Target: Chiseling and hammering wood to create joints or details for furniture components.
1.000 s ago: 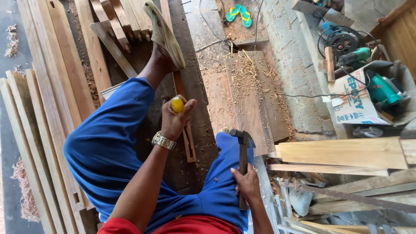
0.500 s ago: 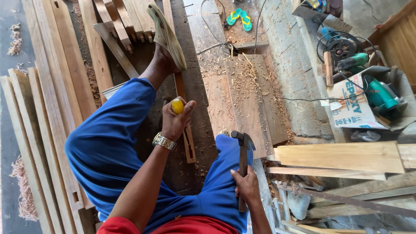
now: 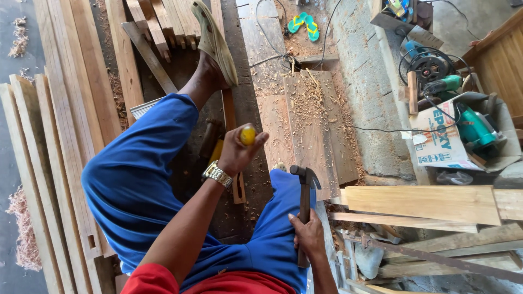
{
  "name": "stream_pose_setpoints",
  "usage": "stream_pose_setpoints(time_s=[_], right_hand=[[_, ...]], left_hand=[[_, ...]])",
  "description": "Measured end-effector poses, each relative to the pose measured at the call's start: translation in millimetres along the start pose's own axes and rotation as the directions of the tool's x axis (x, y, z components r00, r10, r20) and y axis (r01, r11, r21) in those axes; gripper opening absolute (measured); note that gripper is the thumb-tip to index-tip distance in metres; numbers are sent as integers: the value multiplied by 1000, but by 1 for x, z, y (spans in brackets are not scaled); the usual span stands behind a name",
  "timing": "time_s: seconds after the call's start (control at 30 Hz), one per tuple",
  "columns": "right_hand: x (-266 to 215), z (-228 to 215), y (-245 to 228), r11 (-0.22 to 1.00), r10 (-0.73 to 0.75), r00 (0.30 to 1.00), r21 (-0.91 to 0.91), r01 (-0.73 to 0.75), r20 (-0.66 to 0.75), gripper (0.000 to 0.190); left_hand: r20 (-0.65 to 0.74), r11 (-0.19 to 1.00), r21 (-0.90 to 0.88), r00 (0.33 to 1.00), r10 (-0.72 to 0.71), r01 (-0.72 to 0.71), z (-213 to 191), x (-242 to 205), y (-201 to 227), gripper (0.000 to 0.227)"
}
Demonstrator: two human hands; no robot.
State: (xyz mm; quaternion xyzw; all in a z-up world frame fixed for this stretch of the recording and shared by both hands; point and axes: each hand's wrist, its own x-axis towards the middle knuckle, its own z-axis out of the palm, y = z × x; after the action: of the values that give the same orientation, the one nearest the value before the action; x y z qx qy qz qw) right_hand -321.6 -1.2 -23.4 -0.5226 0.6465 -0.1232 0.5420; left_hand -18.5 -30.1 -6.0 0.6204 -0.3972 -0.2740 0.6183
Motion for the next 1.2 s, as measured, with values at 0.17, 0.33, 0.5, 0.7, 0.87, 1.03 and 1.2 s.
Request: stream_pose_setpoints(time_s=[0.17,0.33,0.5,0.7,0.87,1.03,1.2], right_hand=[[-3,-2,-3,999,-53,999,-10,53,9,34],[-9,-5,-18,996,-44,999,-84,43,-10,37],[-16,-12,-49,987,-82,997,-137,83,9,36],[-38,-24,-128,965,-225,974,-132,227,28,32],[-59,-52,-192,851,-525,846,-28,525,-91,30],[-116,-68,-273,563,-749,600,209,800,-281,22],[-97,-52,-266,337,-781,460,335,880,-422,19]], left_hand=[[180,995,90,982,-58,43,10,1,19,42],[207,999,34,978,-9,2,5,-4,26,42],[157,999,36,987,-37,31,-5,-13,22,42],[-13,993,114,999,36,-34,-8,-18,25,45],[16,994,84,997,71,-72,2,-22,24,42],[19,996,64,998,59,-60,0,-23,30,40],[5,992,59,994,108,-109,2,-25,29,40]])
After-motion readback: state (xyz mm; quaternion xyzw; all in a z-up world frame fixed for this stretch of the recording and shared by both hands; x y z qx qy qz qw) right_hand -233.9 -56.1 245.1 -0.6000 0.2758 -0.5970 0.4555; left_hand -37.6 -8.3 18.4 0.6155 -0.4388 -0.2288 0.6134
